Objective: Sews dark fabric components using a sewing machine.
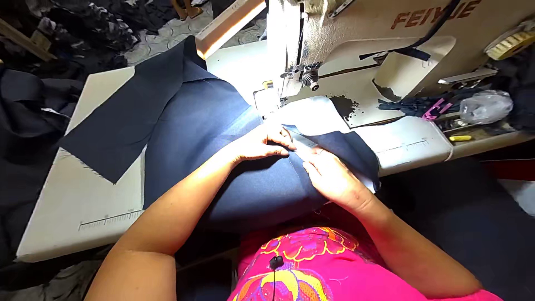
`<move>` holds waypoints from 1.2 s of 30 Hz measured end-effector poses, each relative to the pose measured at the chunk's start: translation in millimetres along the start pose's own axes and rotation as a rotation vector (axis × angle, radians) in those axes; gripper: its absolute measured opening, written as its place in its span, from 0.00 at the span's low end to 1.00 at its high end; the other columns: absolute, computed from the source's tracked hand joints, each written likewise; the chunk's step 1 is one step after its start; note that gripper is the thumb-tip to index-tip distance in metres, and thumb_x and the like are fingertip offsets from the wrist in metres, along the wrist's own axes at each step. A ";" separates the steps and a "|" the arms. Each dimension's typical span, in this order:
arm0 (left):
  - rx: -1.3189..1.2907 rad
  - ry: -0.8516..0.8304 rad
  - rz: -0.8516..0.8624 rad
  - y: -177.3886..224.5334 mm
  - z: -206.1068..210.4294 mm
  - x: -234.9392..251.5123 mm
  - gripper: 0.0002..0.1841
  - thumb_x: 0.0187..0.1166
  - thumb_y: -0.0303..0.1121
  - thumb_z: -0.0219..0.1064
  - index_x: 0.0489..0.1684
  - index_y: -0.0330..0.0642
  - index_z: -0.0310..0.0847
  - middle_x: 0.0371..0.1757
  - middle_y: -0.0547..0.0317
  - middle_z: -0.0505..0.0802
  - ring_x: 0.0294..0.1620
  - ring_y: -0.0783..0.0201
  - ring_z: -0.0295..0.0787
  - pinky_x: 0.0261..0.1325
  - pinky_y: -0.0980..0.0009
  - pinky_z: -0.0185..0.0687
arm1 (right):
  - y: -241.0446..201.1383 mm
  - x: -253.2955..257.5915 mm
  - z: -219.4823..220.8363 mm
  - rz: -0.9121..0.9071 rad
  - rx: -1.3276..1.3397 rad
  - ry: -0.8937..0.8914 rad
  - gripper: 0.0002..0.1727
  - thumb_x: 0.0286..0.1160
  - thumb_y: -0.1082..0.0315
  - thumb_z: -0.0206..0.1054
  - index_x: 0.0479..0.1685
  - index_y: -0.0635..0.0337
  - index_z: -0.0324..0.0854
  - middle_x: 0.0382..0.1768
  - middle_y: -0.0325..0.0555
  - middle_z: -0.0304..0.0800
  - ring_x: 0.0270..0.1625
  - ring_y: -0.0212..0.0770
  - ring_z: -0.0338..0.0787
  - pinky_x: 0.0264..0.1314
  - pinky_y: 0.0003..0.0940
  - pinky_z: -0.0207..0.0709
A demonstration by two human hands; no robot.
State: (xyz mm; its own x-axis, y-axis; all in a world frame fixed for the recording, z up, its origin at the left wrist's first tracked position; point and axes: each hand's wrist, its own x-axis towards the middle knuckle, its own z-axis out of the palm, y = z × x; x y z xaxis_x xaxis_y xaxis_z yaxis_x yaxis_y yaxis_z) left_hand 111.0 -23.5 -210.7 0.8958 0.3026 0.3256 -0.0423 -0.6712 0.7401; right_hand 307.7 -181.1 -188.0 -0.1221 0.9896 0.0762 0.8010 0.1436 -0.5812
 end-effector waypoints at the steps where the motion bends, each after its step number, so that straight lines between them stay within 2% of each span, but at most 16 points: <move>1: 0.013 -0.002 -0.005 0.9 0.8 0.6 0.09 0.75 0.32 0.71 0.44 0.42 0.97 0.45 0.61 0.93 0.57 0.72 0.81 0.67 0.71 0.67 | -1.2 0.7 -1.1 0.005 -0.006 -0.022 0.13 0.85 0.71 0.59 0.44 0.73 0.87 0.45 0.61 0.87 0.51 0.56 0.89 0.56 0.53 0.82; 5: 0.105 -0.039 -0.010 -2.2 1.6 2.7 0.11 0.80 0.37 0.67 0.35 0.46 0.96 0.44 0.61 0.90 0.57 0.69 0.78 0.66 0.67 0.63 | 3.8 5.3 -6.0 -0.127 0.048 0.060 0.12 0.83 0.72 0.59 0.46 0.70 0.87 0.42 0.59 0.90 0.49 0.53 0.92 0.55 0.51 0.83; 9: 0.109 -0.058 0.027 -3.0 1.1 5.2 0.13 0.81 0.37 0.64 0.32 0.43 0.94 0.44 0.59 0.86 0.56 0.67 0.77 0.66 0.67 0.64 | 1.5 24.1 -8.9 -0.135 0.091 0.115 0.11 0.83 0.68 0.63 0.50 0.65 0.86 0.49 0.56 0.89 0.54 0.50 0.89 0.60 0.49 0.82; 11: 0.118 -0.063 0.030 -2.9 1.2 5.9 0.13 0.81 0.36 0.64 0.32 0.43 0.94 0.44 0.59 0.86 0.57 0.67 0.77 0.67 0.67 0.65 | -3.6 29.8 -0.4 -0.115 -0.006 0.060 0.11 0.79 0.65 0.67 0.43 0.65 0.86 0.45 0.57 0.89 0.54 0.55 0.90 0.58 0.55 0.83; 12: 0.130 -0.067 0.035 -3.0 0.9 6.1 0.13 0.81 0.36 0.64 0.33 0.43 0.94 0.44 0.58 0.86 0.57 0.66 0.77 0.67 0.66 0.64 | -7.1 28.8 2.7 -0.103 -0.059 0.015 0.13 0.79 0.64 0.68 0.45 0.68 0.87 0.49 0.61 0.89 0.58 0.59 0.89 0.62 0.58 0.82; 15: 0.157 -0.088 0.044 -0.5 -0.3 7.3 0.13 0.81 0.36 0.64 0.32 0.41 0.93 0.40 0.59 0.88 0.54 0.67 0.79 0.63 0.65 0.65 | -15.5 29.0 5.6 -0.051 -0.165 -0.065 0.13 0.82 0.66 0.64 0.42 0.71 0.85 0.51 0.63 0.86 0.59 0.60 0.88 0.59 0.57 0.82; 19: 0.146 -0.115 0.049 1.0 -2.9 10.0 0.11 0.81 0.31 0.63 0.32 0.39 0.91 0.39 0.57 0.88 0.51 0.66 0.80 0.60 0.66 0.67 | -15.9 25.2 5.1 -0.081 -0.150 -0.020 0.08 0.82 0.71 0.62 0.43 0.68 0.84 0.46 0.60 0.87 0.55 0.59 0.90 0.56 0.56 0.83; 28: 0.183 -0.125 -0.009 -0.2 -6.2 10.4 0.13 0.80 0.37 0.63 0.29 0.41 0.89 0.42 0.54 0.87 0.54 0.62 0.80 0.62 0.65 0.68 | -14.5 41.1 -0.5 -0.064 -0.201 -0.178 0.12 0.85 0.71 0.56 0.45 0.70 0.84 0.52 0.60 0.87 0.63 0.57 0.87 0.67 0.54 0.79; 29: 0.180 -0.113 -0.037 0.8 -5.9 10.2 0.12 0.78 0.37 0.65 0.28 0.41 0.89 0.43 0.53 0.87 0.55 0.62 0.79 0.61 0.66 0.68 | -17.2 42.9 -3.5 -0.074 -0.247 -0.193 0.11 0.84 0.71 0.58 0.48 0.69 0.84 0.54 0.60 0.88 0.63 0.56 0.88 0.65 0.54 0.80; 30: 0.179 -0.097 -0.073 2.3 -5.5 9.8 0.11 0.76 0.37 0.67 0.28 0.40 0.89 0.45 0.52 0.86 0.56 0.62 0.79 0.62 0.66 0.69 | -20.8 45.2 -6.9 -0.072 -0.311 -0.222 0.13 0.82 0.70 0.61 0.54 0.69 0.85 0.62 0.61 0.86 0.69 0.57 0.85 0.67 0.55 0.78; 31: 0.190 -0.065 -0.103 3.9 -4.4 9.6 0.11 0.74 0.37 0.70 0.28 0.39 0.88 0.47 0.51 0.85 0.57 0.60 0.79 0.63 0.66 0.71 | -24.8 48.8 -10.8 -0.063 -0.393 -0.262 0.18 0.81 0.69 0.64 0.65 0.67 0.83 0.76 0.58 0.78 0.78 0.55 0.79 0.73 0.53 0.75; 32: 0.234 -0.017 -0.119 5.9 -2.4 8.9 0.10 0.72 0.37 0.73 0.28 0.39 0.88 0.47 0.50 0.85 0.57 0.59 0.79 0.62 0.64 0.73 | -26.8 53.8 -13.9 -0.055 -0.457 -0.287 0.23 0.79 0.66 0.68 0.72 0.63 0.79 0.84 0.54 0.70 0.83 0.52 0.75 0.77 0.51 0.74; 33: 0.322 0.045 -0.118 8.8 1.1 7.4 0.10 0.70 0.39 0.75 0.30 0.40 0.88 0.47 0.49 0.86 0.56 0.55 0.81 0.60 0.58 0.74 | -26.0 57.4 -16.3 -0.057 -0.496 -0.278 0.26 0.77 0.62 0.71 0.73 0.59 0.78 0.83 0.52 0.72 0.79 0.51 0.79 0.71 0.52 0.78; 34: 0.434 0.117 -0.097 13.7 6.6 5.2 0.10 0.70 0.39 0.76 0.31 0.41 0.89 0.46 0.49 0.88 0.55 0.51 0.83 0.59 0.51 0.75 | -21.4 58.3 -18.8 -0.103 -0.520 -0.252 0.24 0.76 0.57 0.73 0.67 0.60 0.82 0.73 0.56 0.81 0.70 0.56 0.86 0.61 0.56 0.82; 35: 0.534 0.183 -0.086 21.8 14.9 2.1 0.08 0.72 0.37 0.75 0.32 0.42 0.91 0.44 0.50 0.89 0.54 0.50 0.85 0.59 0.48 0.77 | -10.7 56.8 -20.2 -0.217 -0.491 -0.188 0.20 0.75 0.56 0.74 0.57 0.61 0.87 0.61 0.57 0.89 0.61 0.58 0.89 0.55 0.57 0.82; 36: 0.622 0.240 -0.096 31.2 26.7 -2.0 0.07 0.76 0.35 0.72 0.35 0.44 0.93 0.42 0.52 0.91 0.53 0.51 0.86 0.58 0.49 0.77 | 6.3 56.4 -17.5 -0.407 -0.429 -0.090 0.17 0.72 0.59 0.76 0.55 0.60 0.91 0.53 0.56 0.92 0.57 0.58 0.91 0.55 0.56 0.83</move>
State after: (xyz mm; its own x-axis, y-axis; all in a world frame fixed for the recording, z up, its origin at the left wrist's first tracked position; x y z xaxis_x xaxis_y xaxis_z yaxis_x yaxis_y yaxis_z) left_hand 119.7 -63.1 -204.0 0.7567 0.4743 0.4500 0.3601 -0.8768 0.3186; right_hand 316.2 -124.1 -173.2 -0.5030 0.8522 0.1438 0.8424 0.5207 -0.1391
